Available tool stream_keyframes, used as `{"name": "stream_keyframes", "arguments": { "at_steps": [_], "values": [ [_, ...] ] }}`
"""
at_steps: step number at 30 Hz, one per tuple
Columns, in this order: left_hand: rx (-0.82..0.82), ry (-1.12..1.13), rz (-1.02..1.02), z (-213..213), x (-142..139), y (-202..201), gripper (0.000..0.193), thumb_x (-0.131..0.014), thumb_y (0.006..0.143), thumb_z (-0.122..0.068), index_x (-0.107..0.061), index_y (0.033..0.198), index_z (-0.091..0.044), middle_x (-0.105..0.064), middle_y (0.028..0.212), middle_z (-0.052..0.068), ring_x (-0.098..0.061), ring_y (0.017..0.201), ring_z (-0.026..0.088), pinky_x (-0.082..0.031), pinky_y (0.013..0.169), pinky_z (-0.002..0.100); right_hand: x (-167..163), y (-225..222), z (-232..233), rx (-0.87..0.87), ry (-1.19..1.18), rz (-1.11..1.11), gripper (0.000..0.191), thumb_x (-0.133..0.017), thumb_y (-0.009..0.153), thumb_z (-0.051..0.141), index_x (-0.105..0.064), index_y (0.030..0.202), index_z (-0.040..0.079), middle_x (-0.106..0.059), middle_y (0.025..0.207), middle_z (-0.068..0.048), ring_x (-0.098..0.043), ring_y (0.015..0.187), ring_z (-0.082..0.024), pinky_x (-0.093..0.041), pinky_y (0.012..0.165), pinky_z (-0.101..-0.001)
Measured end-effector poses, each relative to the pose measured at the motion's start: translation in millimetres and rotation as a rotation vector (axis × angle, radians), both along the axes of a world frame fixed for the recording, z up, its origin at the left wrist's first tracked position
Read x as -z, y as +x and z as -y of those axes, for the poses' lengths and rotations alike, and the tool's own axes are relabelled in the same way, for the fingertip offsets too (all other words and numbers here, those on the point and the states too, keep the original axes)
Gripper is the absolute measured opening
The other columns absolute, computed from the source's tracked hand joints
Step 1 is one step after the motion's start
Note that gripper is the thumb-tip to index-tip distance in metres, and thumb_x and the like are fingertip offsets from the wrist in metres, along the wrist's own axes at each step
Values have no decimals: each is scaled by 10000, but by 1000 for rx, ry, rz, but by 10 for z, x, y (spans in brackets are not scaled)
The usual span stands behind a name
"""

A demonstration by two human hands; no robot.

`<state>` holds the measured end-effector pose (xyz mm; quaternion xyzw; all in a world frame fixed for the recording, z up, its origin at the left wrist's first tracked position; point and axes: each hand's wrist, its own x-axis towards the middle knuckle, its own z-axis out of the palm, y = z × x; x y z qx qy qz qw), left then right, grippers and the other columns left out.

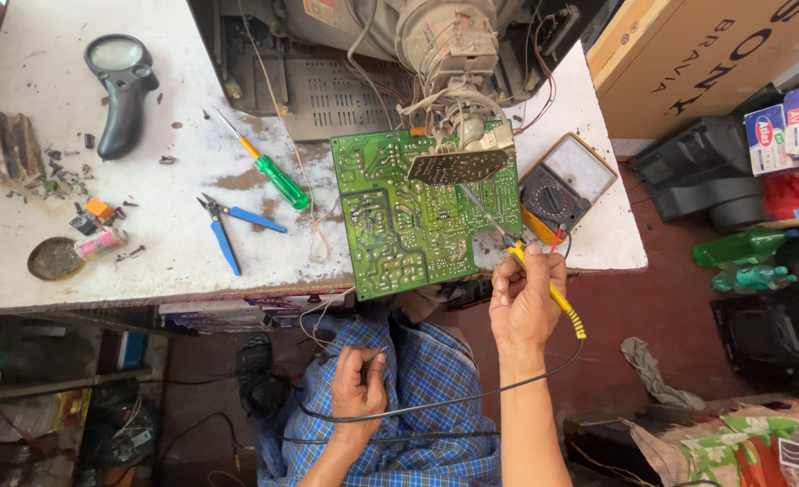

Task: The person uses a screwdriver to remove screws from a television chassis, then uses a multimeter to test a small electronic component. They strip wires with pliers and solder connections using a soldering iron and solder wire. The person continues to test and solder components throughout the clip.

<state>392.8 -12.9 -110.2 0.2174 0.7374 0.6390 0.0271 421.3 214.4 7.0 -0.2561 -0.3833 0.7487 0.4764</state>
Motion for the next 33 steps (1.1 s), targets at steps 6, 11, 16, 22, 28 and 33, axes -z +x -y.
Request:
{"name": "stream_keyframes", "arguments": {
  "at_steps": [6, 11, 16, 22, 28, 33],
  "values": [
    [0, 1, -1, -4, 26, 1, 67, -680, 911, -33, -618, 885, -26, -599, 808, 85, -596, 681, 231, -480, 605, 346, 10, 12, -10, -14, 9, 0, 252, -683, 1010, 171, -470, 887, 115, -604, 700, -104, -532, 535, -171, -343, 421, -231],
    [7, -5, 12, -6, 40, 4, 75, -683, 913, -41, -616, 889, -21, -595, 815, 88, -582, 666, 227, -475, 593, 346, 26, 13, -14, 4, -37, 9, 233, -684, 987, 172, -478, 888, 129, -600, 699, -100, -527, 533, -170, -349, 427, -231],
    [8, -13, 13, 0, 35, 0, 76, -687, 911, -42, -617, 888, -21, -596, 815, 88, -581, 667, 226, -473, 595, 347, 70, 4, -43, -45, -163, -38, 171, -638, 1000, 195, -508, 911, 129, -565, 683, -78, -494, 518, -140, -330, 409, -219],
    [10, -9, 11, 4, 7, -5, 72, -685, 908, -34, -616, 892, -17, -598, 817, 89, -582, 675, 228, -475, 603, 344, 150, 1, -91, -64, -208, -90, 154, -622, 1019, 194, -539, 930, 99, -570, 695, -71, -469, 503, -126, -328, 412, -225],
    [11, 6, 17, 3, -5, -9, 60, -678, 909, -28, -619, 900, -18, -604, 825, 88, -602, 687, 227, -487, 611, 340, 202, 12, -118, -80, -249, -117, 182, -631, 1023, 212, -539, 919, 95, -572, 699, -63, -476, 511, -124, -333, 410, -222],
    [14, 5, 19, -3, -6, -1, 58, -675, 913, -29, -620, 898, -20, -603, 824, 89, -603, 687, 227, -489, 609, 339, 252, 20, -160, -105, -397, -166, 173, -653, 1002, 208, -561, 923, 84, -567, 695, -54, -475, 509, -106, -328, 400, -200]
  ]
}}
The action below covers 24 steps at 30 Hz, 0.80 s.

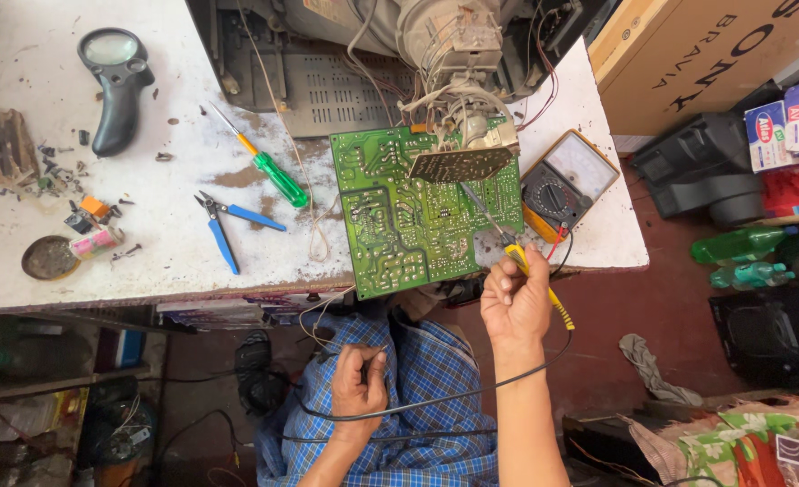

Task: The person uses a screwdriver to remove screws from a television chassis, then uses a multimeter to test a small electronic component. They strip wires with pliers and solder connections using a soldering iron and solder wire. The person continues to test and solder components throughout the clip.

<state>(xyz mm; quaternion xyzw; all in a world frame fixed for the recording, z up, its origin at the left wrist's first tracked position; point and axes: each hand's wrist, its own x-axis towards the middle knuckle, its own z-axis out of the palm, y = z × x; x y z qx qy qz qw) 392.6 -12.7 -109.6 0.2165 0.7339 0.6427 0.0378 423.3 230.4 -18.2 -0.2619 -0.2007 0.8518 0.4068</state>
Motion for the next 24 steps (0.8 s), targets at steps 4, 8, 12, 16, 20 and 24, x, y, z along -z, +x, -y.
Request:
{"name": "stream_keyframes", "arguments": {
  "at_steps": [4, 8, 12, 16, 20, 24],
  "values": [
    [-5, -18, -14, 1, 2, -2, 64, -678, 911, -30, -617, 896, -18, -599, 822, 92, -588, 682, 231, -479, 609, 344, 62, -9, -60, -57, -100, -83, 204, -651, 1012, 193, -545, 900, 59, -563, 700, -58, -476, 513, -97, -333, 382, -183],
    [3, -10, -12, -1, 12, -3, 72, -678, 913, -31, -610, 890, -20, -603, 829, 91, -590, 693, 230, -480, 618, 345, 107, 25, -82, -127, -194, -154, 233, -633, 1014, 180, -524, 869, 34, -563, 695, -76, -475, 504, -103, -350, 368, -183],
    [1, 9, -13, 1, 19, 7, 65, -671, 913, -33, -612, 888, -22, -605, 835, 91, -599, 705, 230, -483, 624, 340, 54, 143, -16, -255, -367, -318, 274, -600, 1040, 172, -524, 830, 14, -568, 702, -87, -486, 522, -115, -362, 368, -185],
    [-22, 23, -58, -3, 34, -1, 45, -678, 912, -32, -636, 898, -24, -602, 819, 107, -592, 711, 249, -478, 636, 345, -112, 409, 183, -390, -460, -461, 364, -563, 1088, 195, -515, 780, 6, -569, 718, -89, -480, 532, -118, -379, 395, -192],
    [-52, 64, -54, 23, 89, 21, 29, -702, 923, -40, -674, 920, -34, -625, 814, 116, -601, 691, 255, -481, 621, 349, -199, 861, 606, -359, -323, -334, 218, -550, 1064, 178, -596, 920, 21, -540, 663, -93, -470, 509, -144, -399, 406, -224],
    [-75, 103, -15, 77, 147, 73, 43, -712, 953, -62, -687, 975, -35, -640, 848, 108, -619, 706, 222, -501, 651, 325, -122, 1346, 1070, -284, 234, 77, 118, -593, 1056, 165, -588, 1004, 59, -602, 706, -112, -543, 547, -173, -446, 481, -257]
  ]
}}
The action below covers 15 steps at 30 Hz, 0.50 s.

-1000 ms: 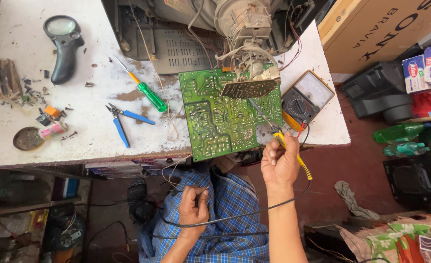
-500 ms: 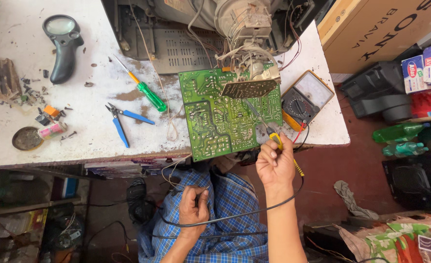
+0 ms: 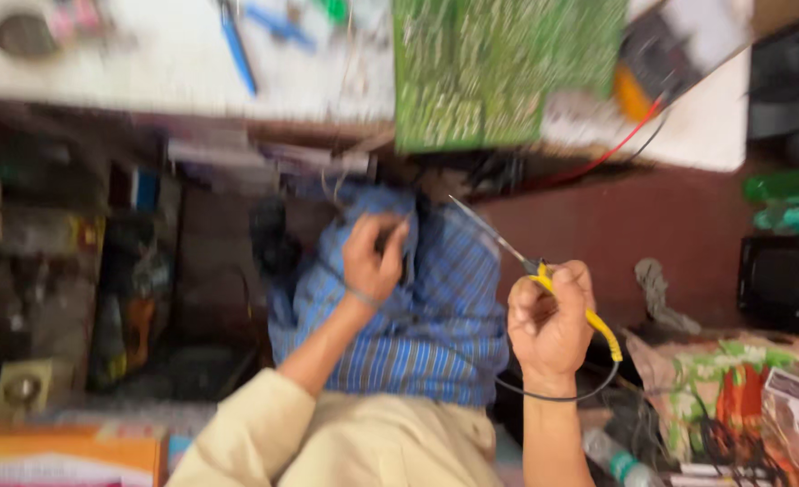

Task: The person uses a screwdriver to remove screws from a television chassis, then uses a multimeter to test a small electronic component. They strip wires with pliers and solder connections using a soldering iron and solder wire. The person continues to test and solder components throughout the clip.

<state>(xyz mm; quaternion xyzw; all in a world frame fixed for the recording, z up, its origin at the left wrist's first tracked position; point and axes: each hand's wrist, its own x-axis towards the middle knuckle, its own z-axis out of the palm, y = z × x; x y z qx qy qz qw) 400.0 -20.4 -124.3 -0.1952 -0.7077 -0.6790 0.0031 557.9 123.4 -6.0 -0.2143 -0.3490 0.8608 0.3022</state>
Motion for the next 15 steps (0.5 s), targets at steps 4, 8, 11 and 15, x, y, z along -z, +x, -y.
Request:
{"name": "stream_keyframes", "arguments": {
  "at_steps": [4, 8, 11, 15],
  "values": [
    [20, -16, 70, 37, -33, 22, 62, -744, 945, -69, -692, 959, -39, -620, 818, 77, -570, 650, 171, -460, 602, 298, 149, 300, 305, 57, 582, 343, 98, -629, 1036, 93, -573, 1088, 32, -693, 884, -159, -635, 683, -166, -527, 614, -267],
    [29, -26, 29, 54, -148, 1, 48, -745, 931, -44, -700, 948, -38, -618, 814, 66, -546, 634, 152, -441, 592, 299, 254, 350, 422, -31, 875, 386, 117, -648, 1029, -15, -602, 1137, -3, -711, 1052, -180, -699, 871, -179, -592, 754, -295],
    [28, 8, 19, 48, -214, -13, 36, -734, 924, -26, -701, 929, -37, -614, 807, 62, -556, 639, 151, -445, 592, 301, 305, 279, 445, -30, 1064, 397, 139, -676, 999, -18, -633, 1130, -5, -722, 1057, -164, -734, 877, -177, -612, 743, -285],
    [30, -1, 35, 54, -222, -16, 39, -738, 915, -26, -700, 914, -35, -605, 793, 62, -560, 631, 152, -444, 587, 300, 339, 202, 453, -40, 1044, 423, 131, -687, 992, -6, -657, 1119, -2, -734, 1053, -160, -734, 862, -148, -608, 745, -272]
  ]
}}
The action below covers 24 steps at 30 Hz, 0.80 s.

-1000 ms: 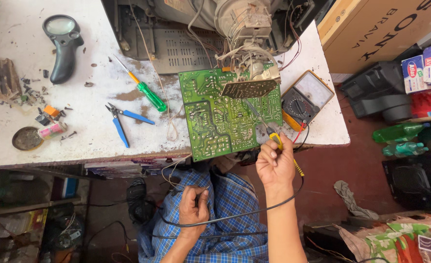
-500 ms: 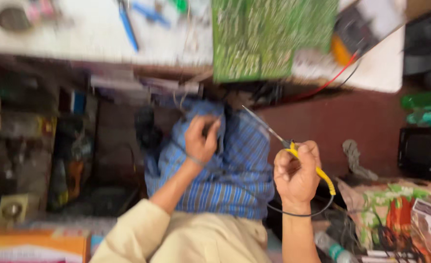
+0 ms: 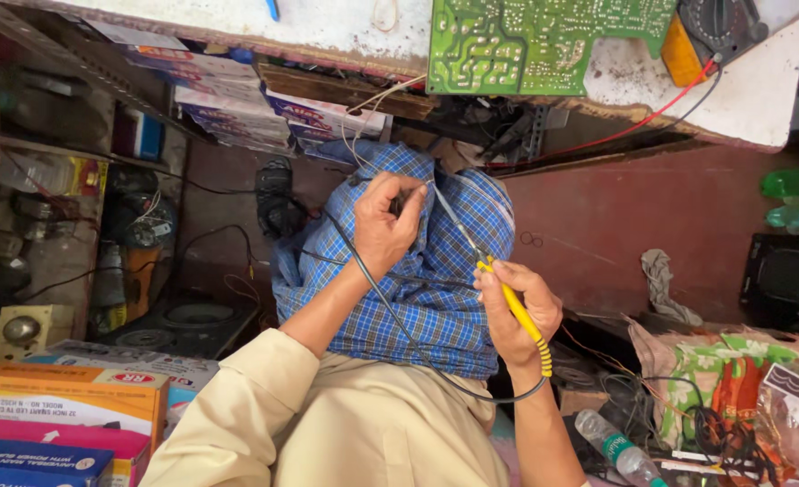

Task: The person uses a screwdriver to remove screws from a television chassis, then uses a multimeter to test a small electronic component. They strip wires with pliers and solder connections using a soldering iron and solder wire. The person continues to test and solder components throughout the clip.

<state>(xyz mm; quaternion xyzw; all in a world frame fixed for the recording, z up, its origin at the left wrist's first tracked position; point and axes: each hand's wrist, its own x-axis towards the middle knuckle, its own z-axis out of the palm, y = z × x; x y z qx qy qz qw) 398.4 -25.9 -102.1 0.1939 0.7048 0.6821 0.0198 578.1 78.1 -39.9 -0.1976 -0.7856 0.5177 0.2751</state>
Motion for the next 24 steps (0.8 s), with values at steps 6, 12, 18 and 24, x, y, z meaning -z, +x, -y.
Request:
{"name": "stream_keyframes", "arguments": {
  "at_steps": [6, 12, 18, 24],
  "values": [
    [4, -2, 9, 2, 22, 1, 39, -733, 915, -26, -697, 906, -36, -625, 811, 62, -579, 642, 151, -457, 595, 296, 8, -41, -39, 1, -33, 30, 124, -684, 994, 3, -668, 1117, 6, -745, 1033, -163, -717, 826, -130, -593, 710, -256],
    [7, -5, 32, 1, -4, -1, 45, -740, 913, -31, -698, 896, -30, -632, 805, 62, -579, 628, 148, -457, 585, 295, -12, -63, -36, -2, -55, 36, 129, -680, 995, 14, -671, 1124, 7, -746, 1028, -159, -717, 827, -126, -597, 706, -254],
    [18, -5, 26, 11, -20, -4, 28, -733, 915, -27, -705, 914, -28, -633, 814, 64, -581, 639, 149, -463, 594, 293, -36, -69, -30, 1, -53, 51, 134, -683, 996, 21, -674, 1129, 12, -751, 1016, -157, -713, 819, -121, -594, 701, -251],
    [14, -3, 20, 14, -27, -9, 32, -731, 915, -24, -699, 913, -28, -635, 818, 65, -585, 652, 157, -465, 605, 298, -19, -71, -29, -3, -65, 39, 132, -682, 1000, 20, -671, 1132, 15, -752, 1014, -154, -710, 817, -117, -593, 702, -249]
  ]
}}
